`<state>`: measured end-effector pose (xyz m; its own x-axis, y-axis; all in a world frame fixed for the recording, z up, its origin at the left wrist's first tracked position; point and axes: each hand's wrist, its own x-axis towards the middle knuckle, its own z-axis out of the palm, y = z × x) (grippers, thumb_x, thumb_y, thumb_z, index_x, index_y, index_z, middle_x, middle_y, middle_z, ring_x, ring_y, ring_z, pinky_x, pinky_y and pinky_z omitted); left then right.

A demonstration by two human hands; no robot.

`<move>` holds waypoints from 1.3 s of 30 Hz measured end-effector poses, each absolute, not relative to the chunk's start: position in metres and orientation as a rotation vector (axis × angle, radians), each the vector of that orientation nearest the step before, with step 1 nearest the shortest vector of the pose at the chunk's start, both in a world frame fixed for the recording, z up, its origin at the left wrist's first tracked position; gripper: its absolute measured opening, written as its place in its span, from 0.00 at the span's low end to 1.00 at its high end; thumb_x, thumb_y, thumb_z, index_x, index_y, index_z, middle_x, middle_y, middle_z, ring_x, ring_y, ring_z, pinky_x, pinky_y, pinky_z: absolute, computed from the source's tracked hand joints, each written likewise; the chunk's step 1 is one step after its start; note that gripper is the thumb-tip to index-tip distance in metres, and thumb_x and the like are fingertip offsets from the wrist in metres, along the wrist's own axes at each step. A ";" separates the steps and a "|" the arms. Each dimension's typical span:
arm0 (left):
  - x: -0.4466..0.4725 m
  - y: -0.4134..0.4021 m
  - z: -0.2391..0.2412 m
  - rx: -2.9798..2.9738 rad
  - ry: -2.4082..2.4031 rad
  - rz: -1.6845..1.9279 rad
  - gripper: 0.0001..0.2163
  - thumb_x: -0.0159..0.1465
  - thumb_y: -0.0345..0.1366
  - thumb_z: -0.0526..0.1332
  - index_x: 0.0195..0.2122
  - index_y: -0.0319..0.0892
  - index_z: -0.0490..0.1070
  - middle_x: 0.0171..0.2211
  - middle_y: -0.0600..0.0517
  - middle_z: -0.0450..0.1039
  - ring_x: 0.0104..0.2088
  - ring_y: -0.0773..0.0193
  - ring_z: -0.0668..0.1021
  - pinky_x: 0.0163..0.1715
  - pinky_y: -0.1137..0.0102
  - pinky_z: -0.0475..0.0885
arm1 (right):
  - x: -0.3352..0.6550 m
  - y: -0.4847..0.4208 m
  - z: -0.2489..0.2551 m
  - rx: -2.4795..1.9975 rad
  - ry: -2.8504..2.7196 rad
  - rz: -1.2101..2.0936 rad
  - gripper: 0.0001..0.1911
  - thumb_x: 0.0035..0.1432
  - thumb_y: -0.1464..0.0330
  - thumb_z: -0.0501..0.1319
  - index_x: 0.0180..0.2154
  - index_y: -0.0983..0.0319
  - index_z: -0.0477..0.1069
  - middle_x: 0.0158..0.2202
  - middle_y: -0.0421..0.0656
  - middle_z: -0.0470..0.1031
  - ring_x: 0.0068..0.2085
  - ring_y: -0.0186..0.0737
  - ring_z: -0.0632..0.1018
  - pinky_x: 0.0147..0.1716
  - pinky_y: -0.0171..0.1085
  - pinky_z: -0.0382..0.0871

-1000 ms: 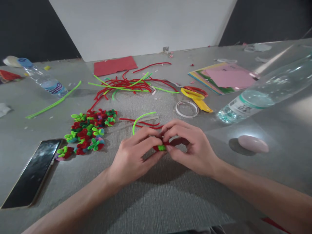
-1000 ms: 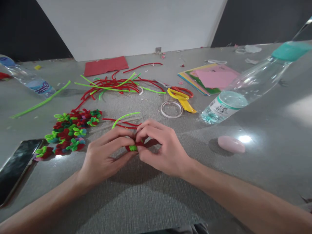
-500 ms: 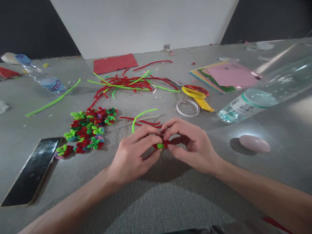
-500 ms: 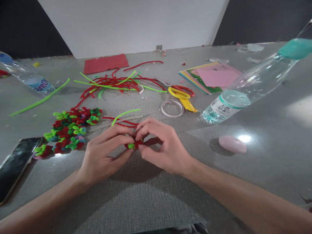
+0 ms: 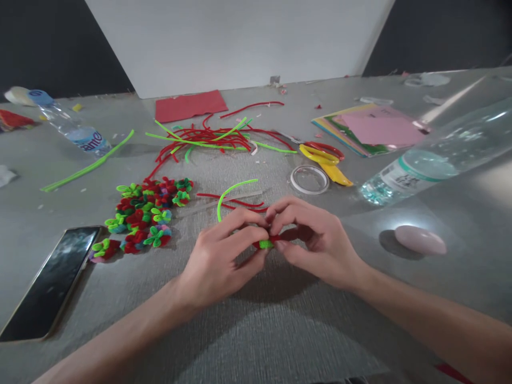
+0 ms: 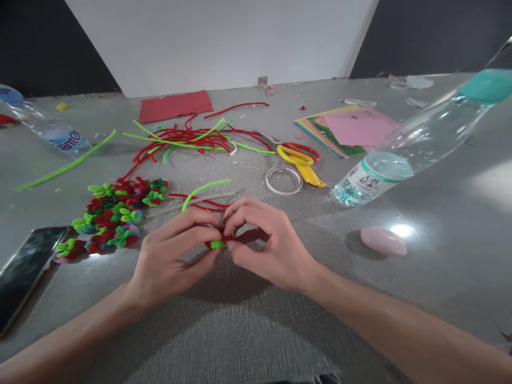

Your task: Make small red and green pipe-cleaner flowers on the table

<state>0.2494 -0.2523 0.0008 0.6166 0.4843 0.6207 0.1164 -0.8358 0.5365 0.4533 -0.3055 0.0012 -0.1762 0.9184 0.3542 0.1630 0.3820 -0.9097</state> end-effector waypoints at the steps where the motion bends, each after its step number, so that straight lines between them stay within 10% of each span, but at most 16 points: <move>1: 0.249 -0.252 0.001 2.392 0.469 1.111 0.06 0.66 0.22 0.63 0.40 0.40 0.75 0.44 0.49 0.78 0.44 0.67 0.81 0.45 0.74 0.76 | 0.454 -0.305 0.001 -0.975 -1.598 0.939 0.10 0.58 0.80 0.64 0.37 0.59 0.75 0.45 0.44 0.73 0.44 0.37 0.78 0.37 0.32 0.78; 23: 0.248 -0.251 -0.001 2.443 0.424 1.152 0.04 0.69 0.24 0.63 0.42 0.37 0.75 0.44 0.48 0.78 0.44 0.68 0.80 0.46 0.74 0.75 | 0.455 -0.294 -0.006 -0.770 -1.301 1.422 0.05 0.60 0.74 0.71 0.37 0.60 0.77 0.42 0.41 0.75 0.46 0.36 0.75 0.48 0.36 0.69; 39: 0.246 -0.250 -0.003 2.622 0.421 1.204 0.03 0.70 0.26 0.63 0.43 0.37 0.75 0.43 0.47 0.80 0.40 0.65 0.82 0.41 0.71 0.77 | 0.456 -0.298 -0.003 -0.796 -1.125 1.691 0.07 0.63 0.71 0.69 0.43 0.60 0.74 0.39 0.39 0.74 0.39 0.32 0.77 0.38 0.34 0.81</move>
<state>0.2462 -0.2504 -0.0029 0.6222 0.3489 0.7008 0.1635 -0.9334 0.3195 0.4559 -0.2977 -0.0031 -0.3641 0.9311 -0.0223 -0.3391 -0.1548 -0.9279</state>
